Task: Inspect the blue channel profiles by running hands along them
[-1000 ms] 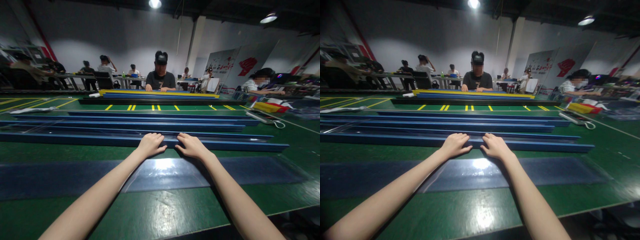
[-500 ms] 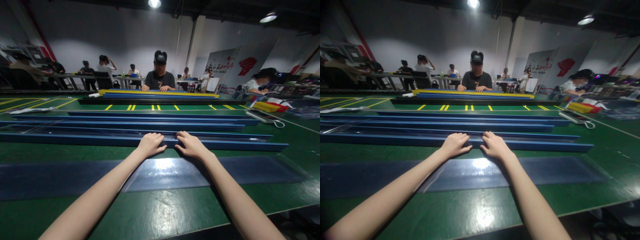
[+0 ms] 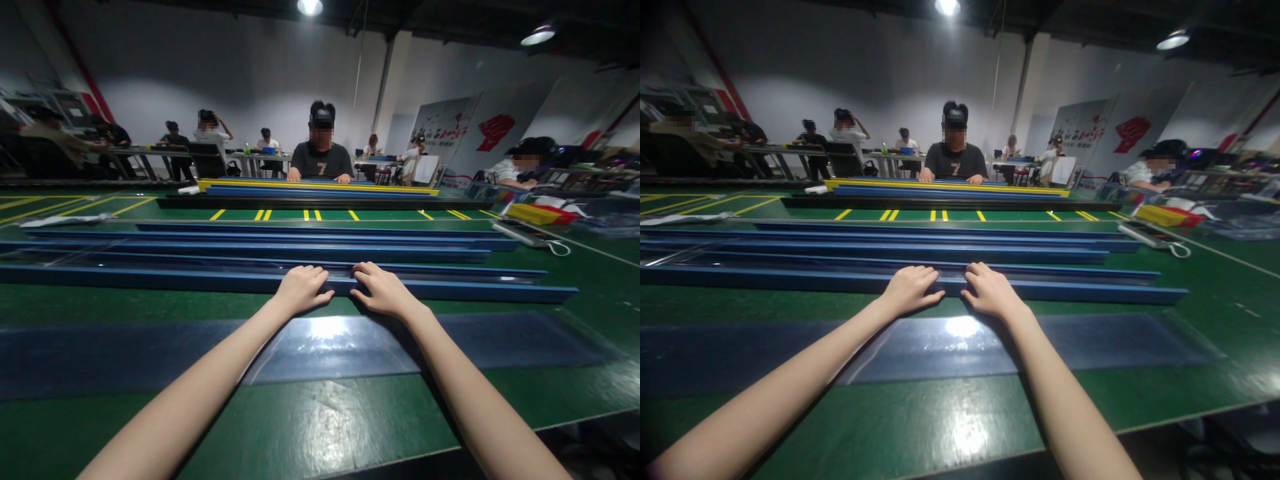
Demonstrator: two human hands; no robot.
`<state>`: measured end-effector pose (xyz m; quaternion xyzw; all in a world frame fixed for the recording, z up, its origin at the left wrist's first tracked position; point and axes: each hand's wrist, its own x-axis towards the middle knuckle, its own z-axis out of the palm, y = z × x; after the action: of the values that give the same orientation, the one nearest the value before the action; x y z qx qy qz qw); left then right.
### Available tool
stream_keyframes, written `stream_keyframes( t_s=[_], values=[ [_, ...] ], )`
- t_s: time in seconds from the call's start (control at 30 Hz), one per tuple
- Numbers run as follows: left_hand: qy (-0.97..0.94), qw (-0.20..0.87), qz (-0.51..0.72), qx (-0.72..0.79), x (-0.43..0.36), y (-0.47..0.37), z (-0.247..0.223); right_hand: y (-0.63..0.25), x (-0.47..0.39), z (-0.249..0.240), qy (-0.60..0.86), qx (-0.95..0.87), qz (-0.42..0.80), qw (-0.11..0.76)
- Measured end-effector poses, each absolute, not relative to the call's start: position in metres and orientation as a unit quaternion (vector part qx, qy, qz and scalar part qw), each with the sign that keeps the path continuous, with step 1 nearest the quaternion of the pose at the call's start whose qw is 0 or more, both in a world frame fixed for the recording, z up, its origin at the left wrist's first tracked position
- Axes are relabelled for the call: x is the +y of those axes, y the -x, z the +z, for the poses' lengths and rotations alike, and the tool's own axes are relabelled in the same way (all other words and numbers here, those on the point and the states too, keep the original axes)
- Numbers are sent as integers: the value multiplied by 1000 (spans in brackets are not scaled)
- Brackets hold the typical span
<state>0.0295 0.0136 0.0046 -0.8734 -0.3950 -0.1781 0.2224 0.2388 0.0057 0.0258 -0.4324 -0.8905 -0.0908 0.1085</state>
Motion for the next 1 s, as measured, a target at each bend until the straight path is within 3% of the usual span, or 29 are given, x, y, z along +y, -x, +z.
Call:
stream_keyframes(
  t_s=[1.0],
  values=[
    [873,225,-181,-392,14,-30,4,-239,5,27,437,-889,-76,110]
  ],
)
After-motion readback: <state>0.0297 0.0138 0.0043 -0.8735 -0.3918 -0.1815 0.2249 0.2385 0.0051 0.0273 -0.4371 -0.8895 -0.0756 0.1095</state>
